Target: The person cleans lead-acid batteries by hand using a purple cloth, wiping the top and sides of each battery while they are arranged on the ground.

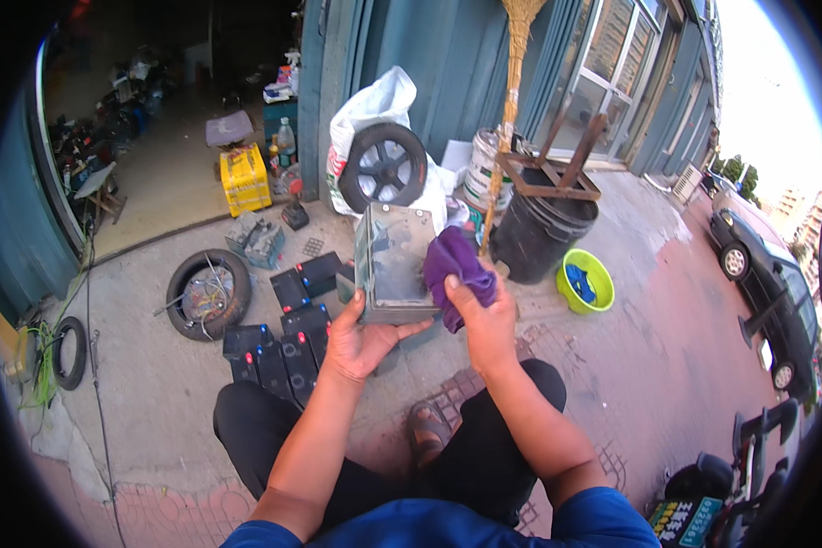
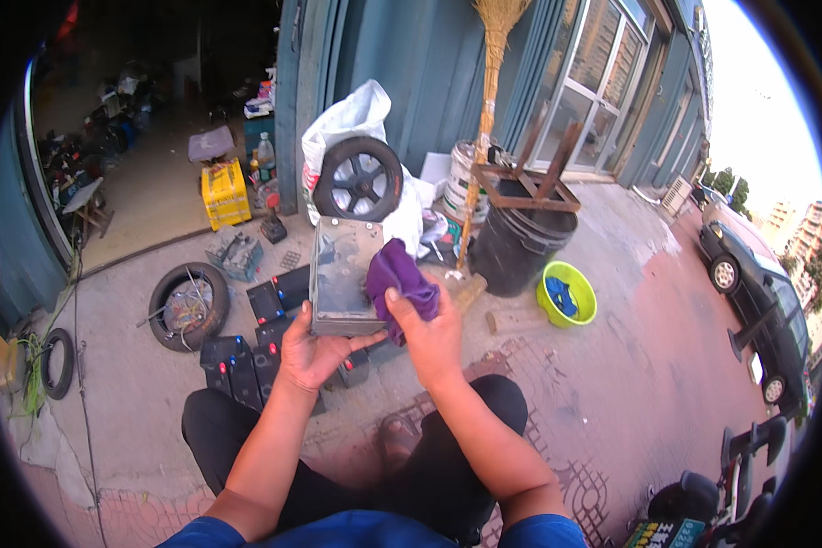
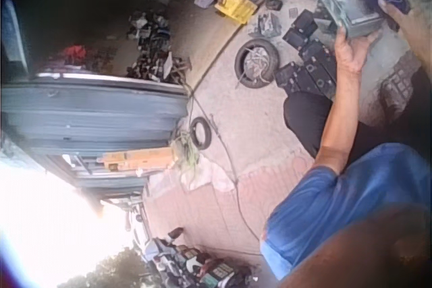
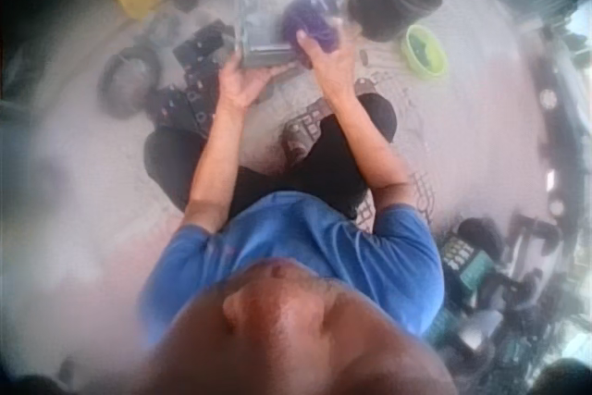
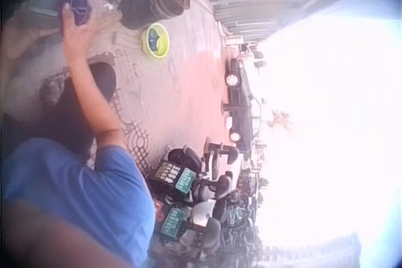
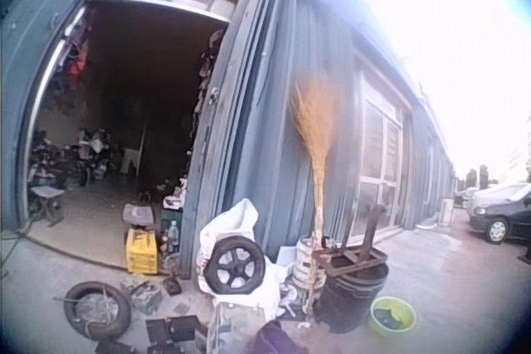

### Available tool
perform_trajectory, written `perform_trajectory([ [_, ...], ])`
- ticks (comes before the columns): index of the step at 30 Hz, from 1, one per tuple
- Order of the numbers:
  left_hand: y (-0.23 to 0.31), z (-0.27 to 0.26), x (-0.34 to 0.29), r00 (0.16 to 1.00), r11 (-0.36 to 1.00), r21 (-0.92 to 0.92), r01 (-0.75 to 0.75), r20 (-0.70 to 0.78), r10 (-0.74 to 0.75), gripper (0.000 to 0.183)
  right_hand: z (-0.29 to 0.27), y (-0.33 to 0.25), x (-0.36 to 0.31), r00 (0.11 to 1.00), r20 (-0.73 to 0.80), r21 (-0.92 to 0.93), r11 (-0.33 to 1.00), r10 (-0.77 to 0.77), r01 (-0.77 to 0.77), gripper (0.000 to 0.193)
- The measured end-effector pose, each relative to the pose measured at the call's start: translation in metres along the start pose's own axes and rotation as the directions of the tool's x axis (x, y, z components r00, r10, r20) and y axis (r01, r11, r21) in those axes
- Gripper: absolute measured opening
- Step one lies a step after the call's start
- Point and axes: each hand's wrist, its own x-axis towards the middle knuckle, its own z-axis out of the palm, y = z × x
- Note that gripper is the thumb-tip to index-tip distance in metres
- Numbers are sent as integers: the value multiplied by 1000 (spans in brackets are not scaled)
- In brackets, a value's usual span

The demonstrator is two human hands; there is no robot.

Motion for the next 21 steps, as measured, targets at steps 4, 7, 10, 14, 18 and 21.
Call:
perform_trajectory([
  [4,-61,-24,-15,986,985,-162,57,-146,-81,83,-52,24,-36,953,112,-543,786,-280,295,51],
  [7,-92,-31,-31,975,966,-250,71,-188,-120,75,-61,15,-61,756,449,-656,399,-476,640,61],
  [10,-103,-35,-38,960,960,-255,118,-218,-176,72,-59,13,-70,739,520,-647,368,-428,668,58],
  [14,-112,-37,-30,958,959,-175,222,-144,-248,74,-69,17,-31,719,465,-690,298,-516,660,49],
  [18,-121,-42,-31,958,954,-170,245,-110,-266,74,-98,29,29,855,160,-850,370,-493,374,38],
  [21,-127,-35,-31,946,973,-105,208,-230,-227,77,-99,25,-10,797,265,-850,259,-543,459,34],
])
